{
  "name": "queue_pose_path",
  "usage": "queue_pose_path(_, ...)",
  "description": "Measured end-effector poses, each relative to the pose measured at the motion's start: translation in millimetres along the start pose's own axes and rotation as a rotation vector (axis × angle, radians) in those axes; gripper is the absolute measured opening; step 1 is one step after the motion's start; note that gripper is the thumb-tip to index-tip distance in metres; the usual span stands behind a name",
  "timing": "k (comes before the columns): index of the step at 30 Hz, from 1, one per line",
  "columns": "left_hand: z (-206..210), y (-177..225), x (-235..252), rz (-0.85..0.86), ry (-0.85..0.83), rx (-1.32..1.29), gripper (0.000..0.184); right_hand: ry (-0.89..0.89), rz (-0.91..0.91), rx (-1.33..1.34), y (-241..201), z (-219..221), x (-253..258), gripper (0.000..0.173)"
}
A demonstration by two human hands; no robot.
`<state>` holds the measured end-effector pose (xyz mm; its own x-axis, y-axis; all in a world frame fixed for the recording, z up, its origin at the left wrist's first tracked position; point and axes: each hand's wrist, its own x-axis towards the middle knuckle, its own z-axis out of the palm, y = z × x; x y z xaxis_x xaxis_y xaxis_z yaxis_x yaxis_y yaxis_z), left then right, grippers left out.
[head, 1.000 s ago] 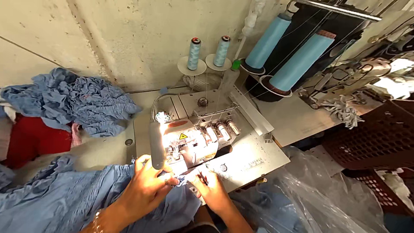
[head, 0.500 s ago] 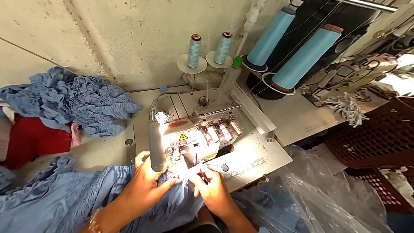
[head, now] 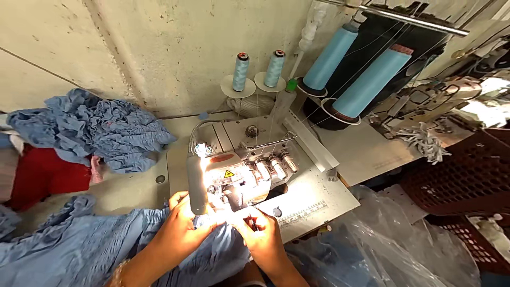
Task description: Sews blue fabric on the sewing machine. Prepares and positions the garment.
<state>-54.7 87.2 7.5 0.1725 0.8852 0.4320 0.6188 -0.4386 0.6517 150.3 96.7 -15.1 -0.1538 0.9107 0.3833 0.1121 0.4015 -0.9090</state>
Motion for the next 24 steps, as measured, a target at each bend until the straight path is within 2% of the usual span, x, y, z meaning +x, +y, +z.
queue_pose_path(4,-1,4,1,0.007,-0.048,0.021,0.029,0.037,-0.069,-0.113,3,2,-1,0.016)
queue_pose_path(9,4,5,0,-0.011,0.006,0.032,0.021,0.012,-0.056,-0.025,-2,6,0,0.020)
queue_pose_path(12,3,7,2,-0.019,-0.001,0.037,0.022,0.025,0.013,0.094,-4,5,2,0.011)
queue_pose_path(15,2,5,2,-0.030,0.001,0.023,0.023,0.100,-0.056,0.116,-2,-3,6,0.004)
queue_pose_path(19,3,4,2,-0.026,0.014,0.034,0.024,0.069,-0.123,-0.005,-6,-6,4,0.005)
queue_pose_path(24,3,6,2,-0.021,0.021,0.041,0.022,0.076,-0.046,0.030,-8,4,5,0.008)
